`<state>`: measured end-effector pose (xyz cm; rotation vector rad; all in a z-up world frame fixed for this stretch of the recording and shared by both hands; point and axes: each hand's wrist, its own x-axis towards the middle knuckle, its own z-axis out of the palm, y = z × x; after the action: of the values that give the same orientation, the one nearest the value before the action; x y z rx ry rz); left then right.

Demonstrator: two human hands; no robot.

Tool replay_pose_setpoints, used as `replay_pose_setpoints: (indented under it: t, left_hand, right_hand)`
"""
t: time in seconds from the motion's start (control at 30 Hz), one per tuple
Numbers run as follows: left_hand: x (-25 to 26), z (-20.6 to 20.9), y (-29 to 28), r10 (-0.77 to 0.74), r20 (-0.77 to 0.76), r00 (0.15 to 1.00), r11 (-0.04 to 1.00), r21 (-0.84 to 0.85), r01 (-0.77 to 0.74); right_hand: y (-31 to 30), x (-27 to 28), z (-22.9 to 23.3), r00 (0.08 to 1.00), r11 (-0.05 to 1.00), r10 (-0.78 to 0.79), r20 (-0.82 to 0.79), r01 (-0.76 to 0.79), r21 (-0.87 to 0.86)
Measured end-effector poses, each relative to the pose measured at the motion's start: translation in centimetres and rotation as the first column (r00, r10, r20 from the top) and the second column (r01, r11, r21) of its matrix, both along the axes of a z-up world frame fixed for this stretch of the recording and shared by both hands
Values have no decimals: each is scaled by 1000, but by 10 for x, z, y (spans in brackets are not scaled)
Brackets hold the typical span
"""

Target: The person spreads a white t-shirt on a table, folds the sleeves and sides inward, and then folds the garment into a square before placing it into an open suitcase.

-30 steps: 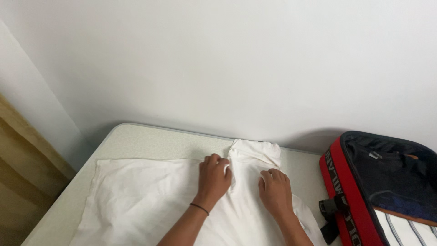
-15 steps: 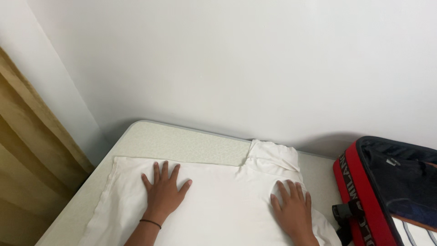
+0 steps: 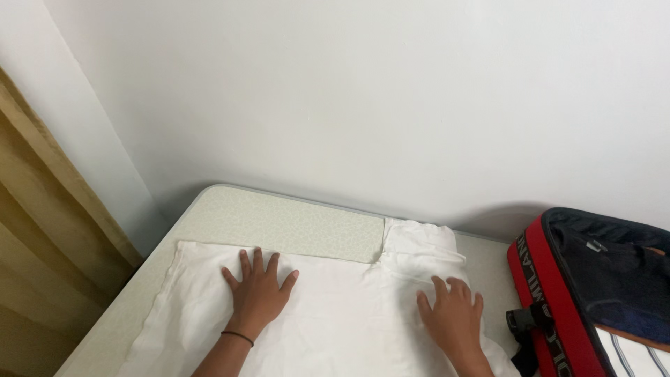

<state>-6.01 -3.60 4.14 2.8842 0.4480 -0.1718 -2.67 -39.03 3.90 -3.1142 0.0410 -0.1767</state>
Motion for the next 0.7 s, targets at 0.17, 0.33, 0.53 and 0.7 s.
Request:
replay_pose_setpoints:
  t: [0.17,0.33,0.53,0.7]
  left_hand:
    - [6,-23,-3,21,150,989,998,53,-29]
    - [-5,-29,1,-17,162,987,996,90,2]
    - [-24,-20,-5,-46,91,995,994,105,36]
    - [-39,-16,-7,-62,58,996,994,94,57]
  right_hand:
    - [6,22,-27,975,984,105,194,-130,121]
    - [-7,18,-45,967,981,135,218,-161,108]
    - [-17,-6,-51,984,993,97,151,-107,58]
    - [-16,-23,-57,996,1000,-11,84,8,29]
